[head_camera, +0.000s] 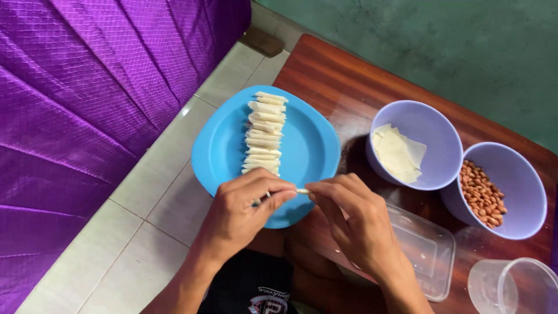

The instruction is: Wrapping peanuts in small square wrappers to create snack rolls

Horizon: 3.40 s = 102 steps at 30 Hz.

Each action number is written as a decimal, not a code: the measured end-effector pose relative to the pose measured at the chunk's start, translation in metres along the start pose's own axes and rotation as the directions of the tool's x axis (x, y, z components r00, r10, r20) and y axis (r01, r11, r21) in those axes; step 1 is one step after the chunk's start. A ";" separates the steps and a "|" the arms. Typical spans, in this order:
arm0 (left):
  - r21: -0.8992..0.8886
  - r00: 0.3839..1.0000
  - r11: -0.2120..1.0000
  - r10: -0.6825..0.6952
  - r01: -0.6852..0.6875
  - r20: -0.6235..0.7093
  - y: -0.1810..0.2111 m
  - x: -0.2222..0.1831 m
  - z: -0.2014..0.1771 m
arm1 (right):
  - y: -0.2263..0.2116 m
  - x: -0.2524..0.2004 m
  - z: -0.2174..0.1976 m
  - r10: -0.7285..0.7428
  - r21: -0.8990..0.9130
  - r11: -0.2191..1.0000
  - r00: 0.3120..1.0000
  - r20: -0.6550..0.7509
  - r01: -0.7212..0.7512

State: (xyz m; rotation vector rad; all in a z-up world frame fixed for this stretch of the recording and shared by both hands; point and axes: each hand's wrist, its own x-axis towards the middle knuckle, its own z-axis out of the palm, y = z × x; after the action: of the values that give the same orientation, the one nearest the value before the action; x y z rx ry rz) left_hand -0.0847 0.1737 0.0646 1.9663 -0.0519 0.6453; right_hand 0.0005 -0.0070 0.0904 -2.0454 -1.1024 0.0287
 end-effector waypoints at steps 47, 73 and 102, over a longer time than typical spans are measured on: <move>-0.289 0.978 0.952 0.147 -0.099 0.150 0.039 0.009 0.143 | 0.045 -0.066 -0.034 0.205 -0.179 0.909 0.780 -0.591 -0.375; 0.192 0.928 0.951 0.172 -0.244 0.329 0.030 0.103 0.280 | 0.119 -0.103 -0.180 0.350 -0.395 0.715 0.785 -0.512 -0.577; 0.280 0.933 0.936 0.112 -0.215 0.342 0.020 0.102 0.285 | 0.225 -0.085 -0.175 0.682 -0.598 0.504 0.712 -0.168 -0.623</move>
State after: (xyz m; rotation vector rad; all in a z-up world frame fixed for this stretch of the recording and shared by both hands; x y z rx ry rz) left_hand 0.1153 -0.0526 0.0328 2.3819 -0.3394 0.4526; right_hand 0.1673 -0.2466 0.0355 -3.0086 -0.2853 0.1631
